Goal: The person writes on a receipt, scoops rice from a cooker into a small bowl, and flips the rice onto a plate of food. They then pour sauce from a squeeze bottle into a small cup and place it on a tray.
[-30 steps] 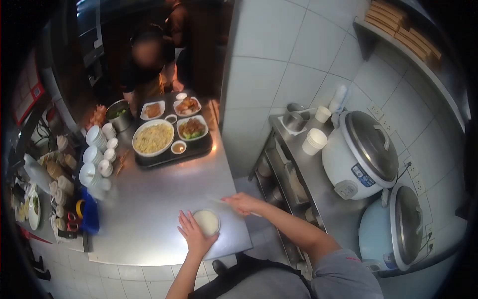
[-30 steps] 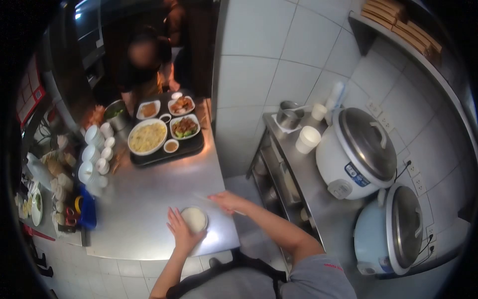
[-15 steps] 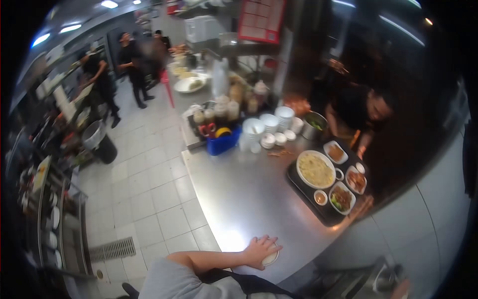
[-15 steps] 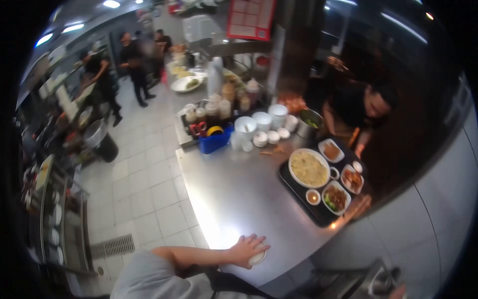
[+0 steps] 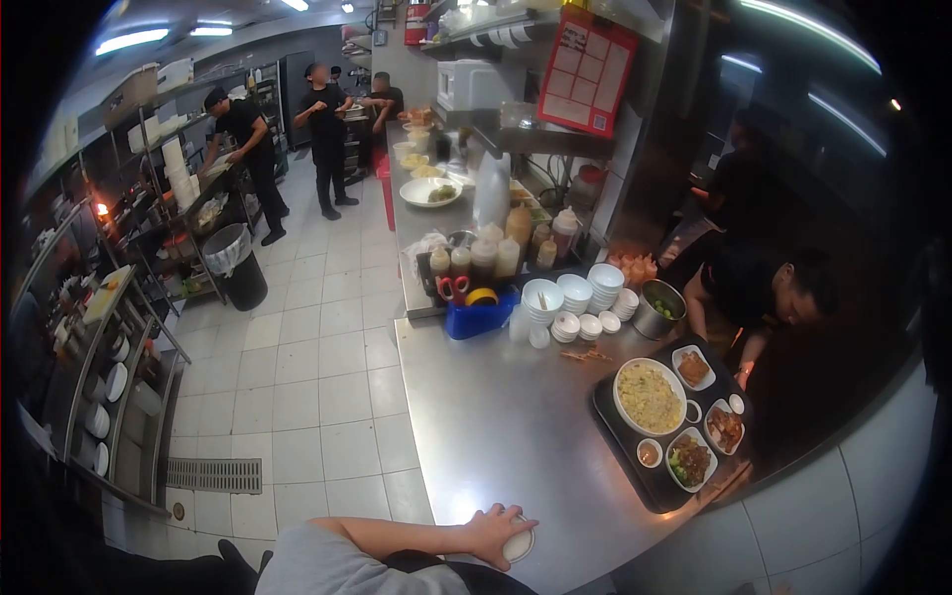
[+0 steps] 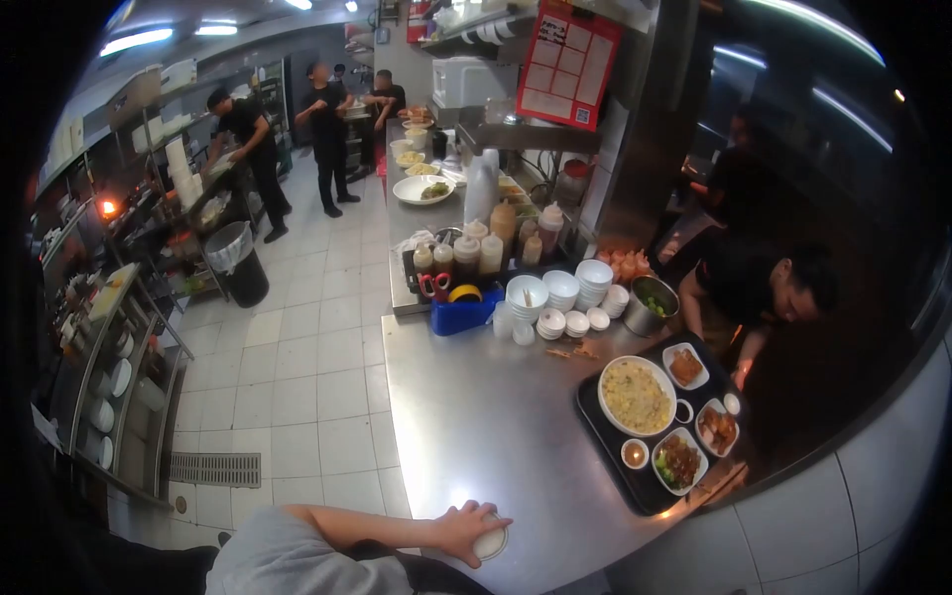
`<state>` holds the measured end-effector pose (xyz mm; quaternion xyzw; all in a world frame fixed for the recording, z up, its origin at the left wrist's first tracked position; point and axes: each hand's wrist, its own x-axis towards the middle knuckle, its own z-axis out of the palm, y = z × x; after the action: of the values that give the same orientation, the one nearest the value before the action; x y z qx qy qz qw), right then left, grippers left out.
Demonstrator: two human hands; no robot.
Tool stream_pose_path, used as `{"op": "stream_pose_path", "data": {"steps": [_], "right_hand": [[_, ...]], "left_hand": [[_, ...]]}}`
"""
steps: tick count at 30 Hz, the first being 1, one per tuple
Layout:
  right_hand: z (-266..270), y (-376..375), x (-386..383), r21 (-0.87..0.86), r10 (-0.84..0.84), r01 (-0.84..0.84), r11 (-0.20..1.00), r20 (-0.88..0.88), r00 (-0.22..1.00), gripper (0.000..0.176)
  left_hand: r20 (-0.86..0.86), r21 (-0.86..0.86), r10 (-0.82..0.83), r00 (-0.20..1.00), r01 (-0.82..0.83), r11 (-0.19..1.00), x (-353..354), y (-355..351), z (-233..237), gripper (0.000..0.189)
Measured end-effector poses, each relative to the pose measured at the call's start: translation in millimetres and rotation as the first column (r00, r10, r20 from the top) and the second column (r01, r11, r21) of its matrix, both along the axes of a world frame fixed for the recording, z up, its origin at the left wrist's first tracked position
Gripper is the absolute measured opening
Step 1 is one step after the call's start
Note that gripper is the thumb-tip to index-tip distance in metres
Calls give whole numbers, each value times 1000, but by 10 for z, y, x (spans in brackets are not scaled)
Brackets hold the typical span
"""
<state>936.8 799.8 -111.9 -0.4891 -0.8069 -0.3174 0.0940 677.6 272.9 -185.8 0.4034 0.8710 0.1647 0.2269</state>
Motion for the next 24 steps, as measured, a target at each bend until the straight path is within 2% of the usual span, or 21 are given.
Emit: {"op": "stream_pose_path", "data": {"steps": [2,3,4,5,6,7,8,9,10,11,12,13,15,16,18,19,20,21,22,23,24], "right_hand": [[206,-1105,-643,21,114,-112,993,-210,971,44],[-302,-1000,-674,-206,199,-439,874,-673,712,42],[-800,-1395,-978,-88,387,-610,787,-700,600,45],[-249,-2411,-1416,-370,131,-848,380,-886,445,46],[-518,-2866,-1646,-350,-317,-936,-45,-883,346,49],[-1035,-3242,-1865,-424,-593,-852,-308,-614,520,54],[-671,-3956,-1977,-359,-449,-764,-537,-645,619,52],[-677,-4467,-2154,-306,-419,-643,-702,-553,720,52],[-791,-4838,-2319,-258,-421,-552,-793,-424,802,51],[-905,-5166,-2474,-214,-419,-493,-844,-312,853,51],[-997,-5466,-2635,-179,-417,-457,-872,-221,882,50],[-1082,-5735,-2798,-152,-407,-427,-891,-146,902,50],[-1260,-6194,-3112,-103,-385,-386,-917,-32,922,48],[-1365,-6412,-3219,-80,-375,-372,-925,23,927,48],[-1426,-6789,-3419,-6,-348,-349,-937,80,934,47],[-1171,-7052,-3568,70,-321,-326,-943,71,944,49],[-920,-7316,-3724,146,-293,-299,-943,61,954,51],[-667,-7479,-3947,297,-259,-248,-922,1,966,55],[-566,-7603,-4114,359,-201,-178,-916,-26,979,56],[-503,-7699,-4235,413,-149,-113,-904,-55,987,57],[-507,-7802,-4381,318,-147,-86,-944,-175,974,59]], "left_hand": [[56,-30,51,997,-49,998,-46,-165,81,97],[25,26,62,998,-63,998,-83,-257,99,97],[-11,81,81,997,-80,993,-146,-365,124,96],[-23,78,105,994,-102,992,-212,-497,181,96],[-25,105,99,995,-95,990,-270,-635,260,96],[-28,130,92,995,-87,988,-327,-796,350,95],[-1,128,99,995,-98,987,-400,-987,484,95],[-13,123,125,992,-123,985,-459,-1208,698,95],[-14,156,110,994,-106,982,-522,-1463,943,74],[-15,184,92,996,-88,979,-596,-1732,1092,53],[-21,143,97,995,-93,985,-701,-1984,1110,60],[-43,136,115,992,-108,985,-853,-2223,895,60],[-108,248,287,952,-254,935,-1149,-2666,285,96],[-67,170,257,964,-243,955,-1267,-2920,429,99],[-38,221,323,946,-307,925,-1426,-3455,611,98],[-41,269,383,923,-359,894,-1575,-3859,690,97],[-40,255,375,926,-353,900,-1710,-4103,747,97],[186,388,427,885,-466,796,-1845,-4352,781,86],[413,470,421,807,-585,661,-1975,-4569,787,78],[420,456,404,813,-573,680,-2105,-4746,765,78],[629,378,389,673,-702,604,-2241,-4889,723,70]]}}
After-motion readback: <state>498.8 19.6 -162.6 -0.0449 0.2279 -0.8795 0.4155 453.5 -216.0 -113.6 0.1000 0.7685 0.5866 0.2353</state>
